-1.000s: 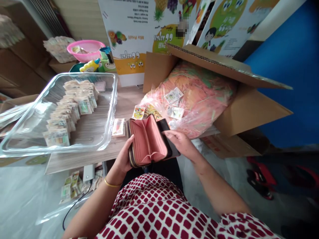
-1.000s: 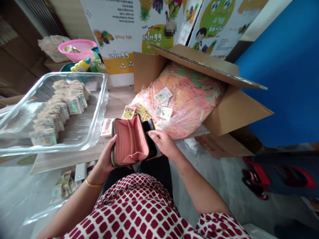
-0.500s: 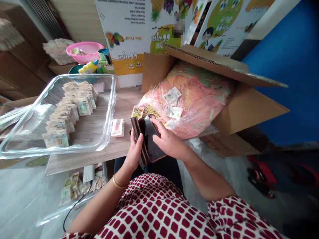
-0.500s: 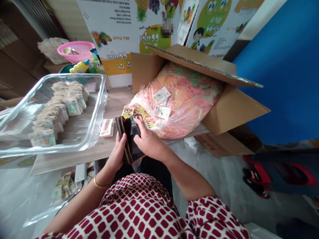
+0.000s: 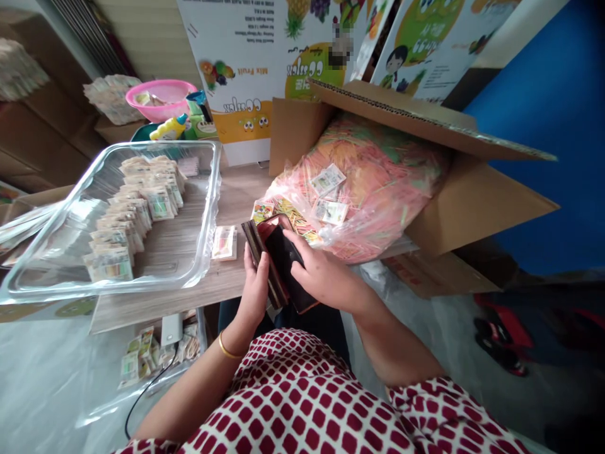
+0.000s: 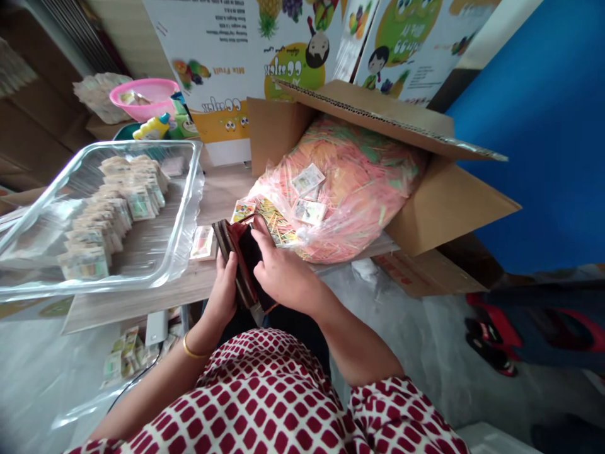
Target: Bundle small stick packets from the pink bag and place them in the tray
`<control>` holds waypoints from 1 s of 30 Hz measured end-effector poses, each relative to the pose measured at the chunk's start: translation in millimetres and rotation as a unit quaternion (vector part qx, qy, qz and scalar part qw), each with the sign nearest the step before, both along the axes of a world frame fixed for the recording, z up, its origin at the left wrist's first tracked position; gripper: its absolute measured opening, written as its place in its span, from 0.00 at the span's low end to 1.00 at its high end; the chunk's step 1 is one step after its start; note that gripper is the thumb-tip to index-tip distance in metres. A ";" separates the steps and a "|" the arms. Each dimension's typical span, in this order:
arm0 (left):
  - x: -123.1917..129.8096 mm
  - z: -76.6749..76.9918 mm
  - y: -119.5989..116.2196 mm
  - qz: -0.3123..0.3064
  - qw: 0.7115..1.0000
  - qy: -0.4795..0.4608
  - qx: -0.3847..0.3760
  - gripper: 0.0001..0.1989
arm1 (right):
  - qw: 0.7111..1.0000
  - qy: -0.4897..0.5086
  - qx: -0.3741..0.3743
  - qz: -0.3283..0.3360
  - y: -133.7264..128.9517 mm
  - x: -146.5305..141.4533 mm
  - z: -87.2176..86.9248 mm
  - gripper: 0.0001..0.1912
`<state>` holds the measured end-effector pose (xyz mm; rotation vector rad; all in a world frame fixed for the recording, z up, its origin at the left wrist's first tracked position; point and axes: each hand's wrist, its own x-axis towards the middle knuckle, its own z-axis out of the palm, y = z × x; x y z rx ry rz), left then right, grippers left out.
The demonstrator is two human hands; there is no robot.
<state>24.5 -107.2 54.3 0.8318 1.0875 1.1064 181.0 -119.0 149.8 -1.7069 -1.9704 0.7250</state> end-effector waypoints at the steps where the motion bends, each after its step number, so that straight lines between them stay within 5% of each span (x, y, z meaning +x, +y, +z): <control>1: 1.7 -0.8 -2.0 0.004 1.000 0.018 0.012 0.37 | 1.000 -0.010 -0.012 -0.002 4.1 -3.6 -2.7 0.37; 6: 10.6 3.5 -4.2 0.003 1.000 -0.005 0.025 0.37 | 0.997 -0.038 0.019 -0.069 22.2 -33.2 -25.2 0.38; 10: 0.6 11.6 6.8 -0.004 0.995 -0.086 -0.052 0.32 | 0.998 -0.051 0.020 -0.017 17.7 -33.7 -27.6 0.22; 17: -29.9 20.7 16.7 -0.018 0.961 -0.208 -0.182 0.31 | 0.954 0.230 0.118 -0.151 5.1 18.1 -35.1 0.17; 21: -33.7 17.0 18.7 -0.004 0.938 -0.278 -0.208 0.28 | 0.950 0.298 0.068 -0.055 3.6 15.8 -58.4 0.16; 25: -31.5 12.7 20.1 -0.032 0.920 -0.325 -0.215 0.34 | 0.969 0.211 0.114 0.055 -1.6 -7.4 -67.9 0.14; 30: -24.5 10.2 22.7 -0.029 0.930 -0.300 -0.212 0.35 | 0.976 0.161 0.139 0.048 -6.4 -27.3 -71.4 0.16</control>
